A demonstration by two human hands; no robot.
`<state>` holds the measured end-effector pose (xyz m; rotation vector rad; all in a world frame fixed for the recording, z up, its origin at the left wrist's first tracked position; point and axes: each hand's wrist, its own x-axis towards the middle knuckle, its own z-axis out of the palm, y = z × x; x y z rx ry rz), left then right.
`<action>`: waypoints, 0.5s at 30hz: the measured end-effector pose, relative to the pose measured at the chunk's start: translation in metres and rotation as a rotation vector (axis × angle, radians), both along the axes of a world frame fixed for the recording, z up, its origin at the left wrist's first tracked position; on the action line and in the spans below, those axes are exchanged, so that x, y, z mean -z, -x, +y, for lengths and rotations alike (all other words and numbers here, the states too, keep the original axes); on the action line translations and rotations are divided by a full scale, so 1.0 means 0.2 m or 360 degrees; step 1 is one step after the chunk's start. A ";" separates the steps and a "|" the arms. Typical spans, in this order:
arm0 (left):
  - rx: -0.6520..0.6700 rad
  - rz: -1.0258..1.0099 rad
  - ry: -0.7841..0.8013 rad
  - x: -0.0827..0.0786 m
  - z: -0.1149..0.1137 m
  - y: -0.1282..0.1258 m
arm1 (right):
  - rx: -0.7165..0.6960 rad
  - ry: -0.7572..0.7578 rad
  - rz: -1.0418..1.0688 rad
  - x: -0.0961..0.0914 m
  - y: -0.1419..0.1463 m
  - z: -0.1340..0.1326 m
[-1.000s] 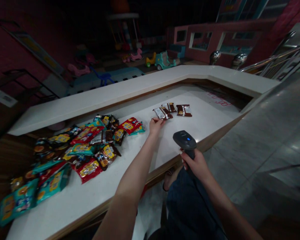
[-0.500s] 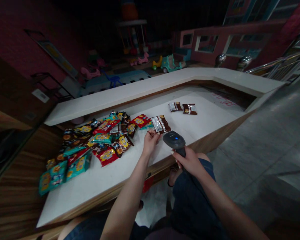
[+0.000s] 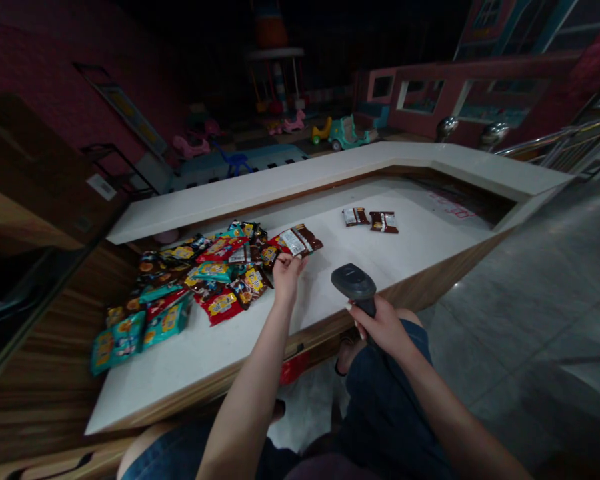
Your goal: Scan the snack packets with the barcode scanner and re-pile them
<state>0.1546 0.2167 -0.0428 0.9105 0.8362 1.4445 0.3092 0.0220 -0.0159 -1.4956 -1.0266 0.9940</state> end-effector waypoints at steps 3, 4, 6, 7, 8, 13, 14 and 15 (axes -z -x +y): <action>-0.0224 -0.0113 0.0099 -0.07 0.08 0.04 | 0.0020 0.0011 0.0007 0.00 -0.01 -0.01; -0.0251 -0.0130 0.0147 -0.08 0.09 0.05 | 0.0021 0.0021 0.0005 0.00 -0.02 -0.01; -0.0197 -0.0124 0.0278 -0.09 0.07 0.05 | 0.0024 0.0037 -0.0006 0.01 -0.03 -0.01; -0.0124 -0.0098 0.0336 -0.08 0.05 0.03 | 0.0025 0.0043 -0.0009 0.02 -0.04 -0.01; -0.0031 -0.0063 0.0369 -0.07 0.02 0.01 | 0.0028 0.0047 -0.0005 0.02 -0.05 -0.01; 0.0302 0.0295 0.0341 0.00 -0.02 -0.24 | 0.0074 0.0050 0.0063 0.06 -0.10 0.02; 0.0311 0.0452 0.0342 0.01 0.01 -0.30 | 0.0092 0.0048 0.0060 0.06 -0.12 0.02; 0.0309 0.0617 0.0345 0.01 0.05 -0.37 | 0.0111 0.0050 0.0049 0.06 -0.13 0.03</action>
